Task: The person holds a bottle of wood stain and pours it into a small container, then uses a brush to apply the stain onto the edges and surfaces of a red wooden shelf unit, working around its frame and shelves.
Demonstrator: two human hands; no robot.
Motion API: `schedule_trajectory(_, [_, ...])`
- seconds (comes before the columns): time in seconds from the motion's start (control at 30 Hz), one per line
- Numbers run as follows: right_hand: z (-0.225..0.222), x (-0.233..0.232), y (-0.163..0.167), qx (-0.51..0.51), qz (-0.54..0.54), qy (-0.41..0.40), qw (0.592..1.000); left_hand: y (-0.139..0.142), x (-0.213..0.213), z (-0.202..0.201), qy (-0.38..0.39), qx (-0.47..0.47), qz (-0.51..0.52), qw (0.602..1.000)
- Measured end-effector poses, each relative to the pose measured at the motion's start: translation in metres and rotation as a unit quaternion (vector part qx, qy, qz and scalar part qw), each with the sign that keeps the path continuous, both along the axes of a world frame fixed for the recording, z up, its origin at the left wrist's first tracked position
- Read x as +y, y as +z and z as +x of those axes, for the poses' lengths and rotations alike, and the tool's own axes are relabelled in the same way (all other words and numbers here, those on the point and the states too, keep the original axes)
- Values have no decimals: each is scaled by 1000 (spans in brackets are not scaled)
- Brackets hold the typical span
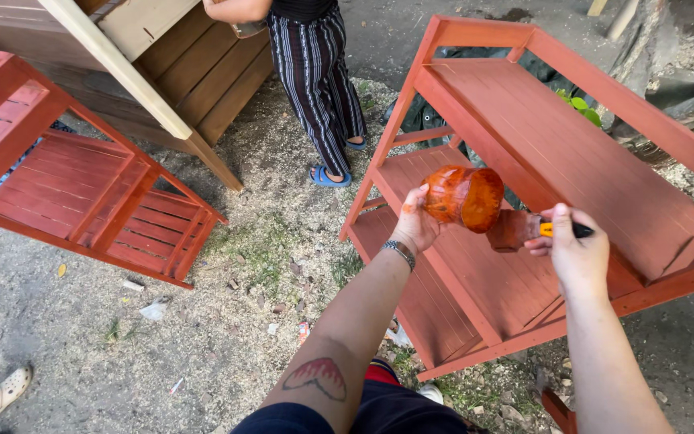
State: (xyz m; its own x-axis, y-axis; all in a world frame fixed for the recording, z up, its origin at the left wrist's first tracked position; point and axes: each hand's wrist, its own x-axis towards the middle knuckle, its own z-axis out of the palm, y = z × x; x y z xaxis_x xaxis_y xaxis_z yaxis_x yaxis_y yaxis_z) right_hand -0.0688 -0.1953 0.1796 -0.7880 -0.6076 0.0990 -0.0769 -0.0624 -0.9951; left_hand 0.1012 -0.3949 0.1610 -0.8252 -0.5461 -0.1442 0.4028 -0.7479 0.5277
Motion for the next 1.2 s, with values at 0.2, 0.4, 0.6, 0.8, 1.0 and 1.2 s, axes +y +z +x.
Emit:
schedule_trajectory(0.2, [-10,20,-18,-62,-28,-76,995,-14,-17,-8,16,33,-9,999])
schedule_trajectory(0.4, [-13,62,-11,-170,-139,-22,975,-27,-30,-17,11,98,8,995])
schedule_trajectory(0.6, [9,84,-1,-187,-160,-6,969,-30,-37,-14,-15,130,-18,991])
schedule_trajectory(0.8, [34,90,19,-75,-221,15,972,-28,-37,-21,-49,111,-22,992])
schedule_trajectory(1.0, [64,109,74,333,-72,80,937,-26,-32,-22,-75,127,-30,989])
schedule_trajectory(1.2, [79,71,87,562,70,136,813,-18,-28,-25,-127,118,-73,982])
